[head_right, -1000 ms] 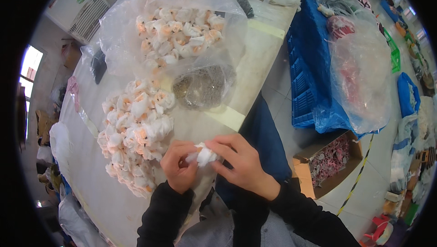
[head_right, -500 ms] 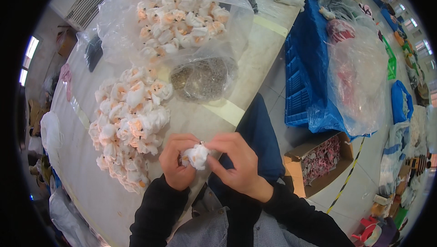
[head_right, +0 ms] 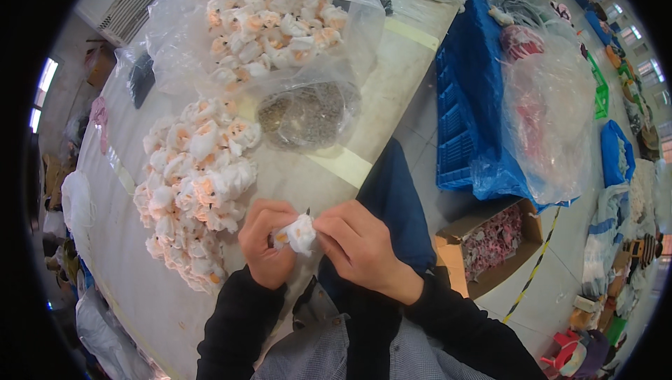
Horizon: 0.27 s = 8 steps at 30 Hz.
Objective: The person assembles small white plush duck toys by hand, inserting small components into each unit and placing finished items into a pile on the table. The person handles the toys one at a time, repeatedly picking up a unit, inserting a small part, and setting it down.
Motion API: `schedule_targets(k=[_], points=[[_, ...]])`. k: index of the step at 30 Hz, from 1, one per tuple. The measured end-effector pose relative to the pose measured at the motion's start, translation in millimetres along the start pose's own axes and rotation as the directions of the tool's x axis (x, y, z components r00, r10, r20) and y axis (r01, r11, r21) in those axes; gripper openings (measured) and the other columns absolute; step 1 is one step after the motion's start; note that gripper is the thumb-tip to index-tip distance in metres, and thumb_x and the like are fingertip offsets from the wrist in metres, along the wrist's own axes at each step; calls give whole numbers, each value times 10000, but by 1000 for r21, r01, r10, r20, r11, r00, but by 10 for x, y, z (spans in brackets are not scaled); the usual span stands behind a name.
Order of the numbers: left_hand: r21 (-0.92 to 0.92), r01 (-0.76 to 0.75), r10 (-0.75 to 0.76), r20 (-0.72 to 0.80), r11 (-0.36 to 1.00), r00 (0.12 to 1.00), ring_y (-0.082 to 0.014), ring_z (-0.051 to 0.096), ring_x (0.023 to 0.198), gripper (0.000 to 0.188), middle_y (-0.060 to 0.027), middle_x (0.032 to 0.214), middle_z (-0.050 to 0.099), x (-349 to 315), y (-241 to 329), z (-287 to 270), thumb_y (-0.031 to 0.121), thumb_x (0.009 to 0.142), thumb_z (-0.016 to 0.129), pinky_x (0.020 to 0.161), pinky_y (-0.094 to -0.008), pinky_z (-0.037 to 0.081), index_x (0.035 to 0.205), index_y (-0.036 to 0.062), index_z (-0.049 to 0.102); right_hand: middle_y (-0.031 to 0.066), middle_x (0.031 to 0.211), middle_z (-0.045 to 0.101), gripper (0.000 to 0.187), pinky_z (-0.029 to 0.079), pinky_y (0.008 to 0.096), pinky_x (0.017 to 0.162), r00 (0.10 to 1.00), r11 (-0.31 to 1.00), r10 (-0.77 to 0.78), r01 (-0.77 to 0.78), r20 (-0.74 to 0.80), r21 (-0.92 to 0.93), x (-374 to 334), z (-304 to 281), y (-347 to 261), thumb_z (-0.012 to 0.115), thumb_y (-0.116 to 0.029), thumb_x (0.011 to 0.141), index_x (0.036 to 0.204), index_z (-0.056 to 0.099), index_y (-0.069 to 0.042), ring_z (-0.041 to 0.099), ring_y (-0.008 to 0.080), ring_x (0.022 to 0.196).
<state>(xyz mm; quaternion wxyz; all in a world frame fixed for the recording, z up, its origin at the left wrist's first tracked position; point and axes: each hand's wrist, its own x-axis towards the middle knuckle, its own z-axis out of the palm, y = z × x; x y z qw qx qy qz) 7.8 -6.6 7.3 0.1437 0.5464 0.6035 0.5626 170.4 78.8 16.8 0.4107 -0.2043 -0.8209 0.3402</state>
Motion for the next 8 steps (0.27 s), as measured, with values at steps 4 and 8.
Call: schedule_targets(k=[4,8], points=[[-94,32,-30,15,995,999,-228,670,824,280,-100,997,692,32,33,8,-74,756,776,721,-302,526,1001,33,694,134,916,679,210,542,358,685,999,999,15,-16,41,37,5,-35,30,770,29,811,1003,699,-18,662,315,795],[-226,127,-116,62,966,991,-233,677,841,269,-84,1014,700,16,26,21,-51,811,781,748,-289,528,1047,44,691,80,987,734,170,568,344,772,938,859,304,-345,167,379,-61,-174,101,711,-174,984,1066,718,-25,699,235,845]])
